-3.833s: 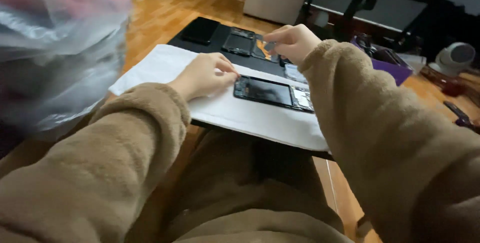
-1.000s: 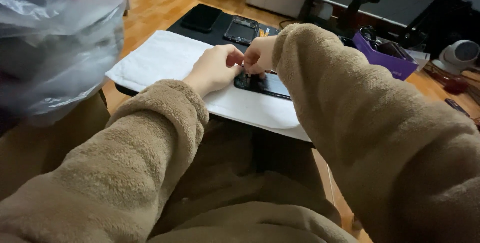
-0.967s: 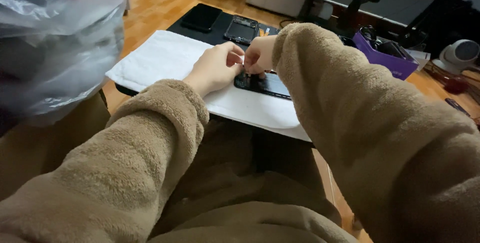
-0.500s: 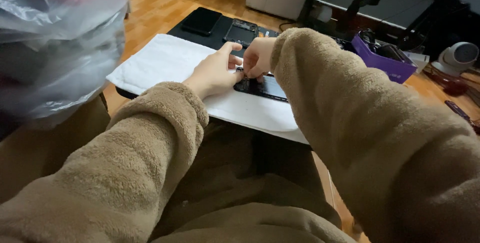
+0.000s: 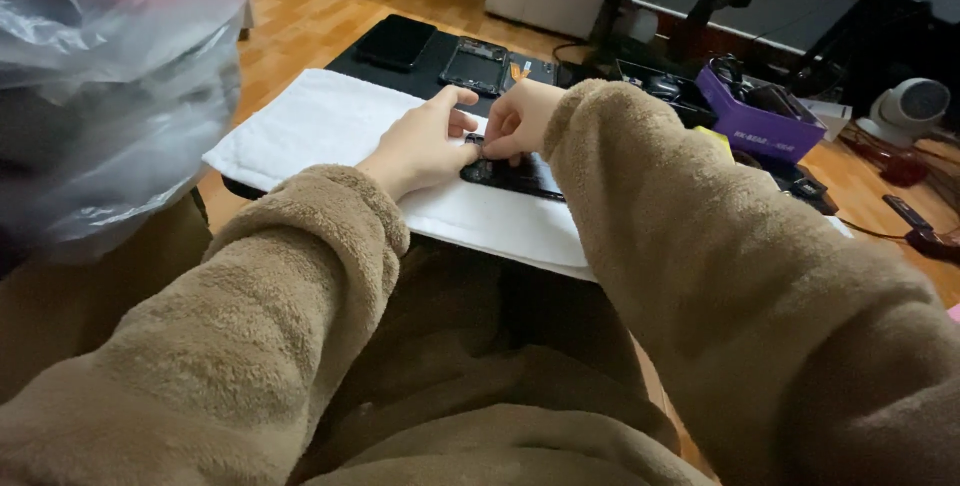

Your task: Carefully disassembling a smartphone using a screwdriver and pry tools on a workspace.

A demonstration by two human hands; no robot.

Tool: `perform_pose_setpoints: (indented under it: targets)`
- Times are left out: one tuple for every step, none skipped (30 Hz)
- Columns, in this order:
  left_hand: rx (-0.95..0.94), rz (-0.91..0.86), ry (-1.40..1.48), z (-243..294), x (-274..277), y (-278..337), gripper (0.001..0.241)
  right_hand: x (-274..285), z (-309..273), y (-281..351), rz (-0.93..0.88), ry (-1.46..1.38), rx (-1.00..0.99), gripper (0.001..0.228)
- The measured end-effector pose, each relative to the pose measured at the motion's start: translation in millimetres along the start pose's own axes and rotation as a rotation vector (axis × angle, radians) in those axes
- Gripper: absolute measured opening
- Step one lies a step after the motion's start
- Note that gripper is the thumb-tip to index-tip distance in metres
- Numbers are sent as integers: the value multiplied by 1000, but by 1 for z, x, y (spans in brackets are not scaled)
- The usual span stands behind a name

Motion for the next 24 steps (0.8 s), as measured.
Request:
perform_pose_setpoints:
  targets:
    - [-2,-1,-1,-2,-1,-1,66,-1,1,0,2,-1,0,15]
    - [-4,-1,2,-4,-1,-3,67,-2,2,0,24,3,14,14]
    - [-7,-2,6,-6,-2,-4,68,-3,3,0,47,6,28,12]
    - [-9,-4,5,-6,-3,-5,68,-4,6,0,49,4,26,12]
    - [-2,5,27,-7,-3,-6,66,-5,7,-1,54,-13,49,12]
    - [4,14,49,-8,-3,-7,65,-5,8,-2,59,-30,71,11]
    - [4,14,49,-9,-4,-8,65,-5,10,-4,59,-31,71,11]
    - [4,10,33,-10,-5,-9,67,-5,12,-6,57,-32,88,12]
    - [5,6,17,-11,-5,-9,69,-6,14,-8,55,-34,105,13]
    - [5,5,16,-9,-5,-8,69,-6,14,-6,55,-35,105,13]
    - [5,10,23,-7,-4,-6,70,-7,13,-5,59,-38,121,11]
    - [5,16,29,-5,-4,-5,70,-7,12,-4,63,-40,138,10]
    - [5,15,28,-7,-5,-6,70,-8,12,-4,63,-41,138,10]
    - [3,12,30,-9,-6,-8,70,-8,13,-4,65,-35,130,10]
    - [-1,9,31,-10,-7,-10,70,-7,12,-4,68,-28,122,11]
    - [-2,9,30,-13,-8,-13,70,-7,13,-5,70,-29,123,11]
    - [11,0,5,-16,-10,-16,71,-8,15,-7,66,-26,107,12]
    - [23,-9,-19,-19,-12,-19,71,-8,16,-9,62,-24,90,13]
    - [23,-9,-21,-15,-10,-17,71,-8,15,-8,62,-26,91,13]
    - [37,-19,-67,-12,-8,-15,73,-8,14,-7,66,-28,100,11]
    - [51,-30,-114,-8,-6,-13,74,-9,14,-6,70,-31,106,10]
    - [49,-33,-116,-7,-5,-15,74,-8,13,-4,72,-34,105,10]
    - [64,-70,-150,-6,-6,-17,73,-8,12,-3,75,-38,111,12]
    - [79,-107,-183,-6,-6,-18,72,-8,11,-1,79,-42,117,13]
Point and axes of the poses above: each hand's wrist, its own y-axis away from the middle knuckle, its own x-axis out of the back of the hand, z = x × y, the point moved 4 cm from there along -y, towards the middle knuckle, and after that the axes turned 7 degrees about -x, right-handed, at the moved point
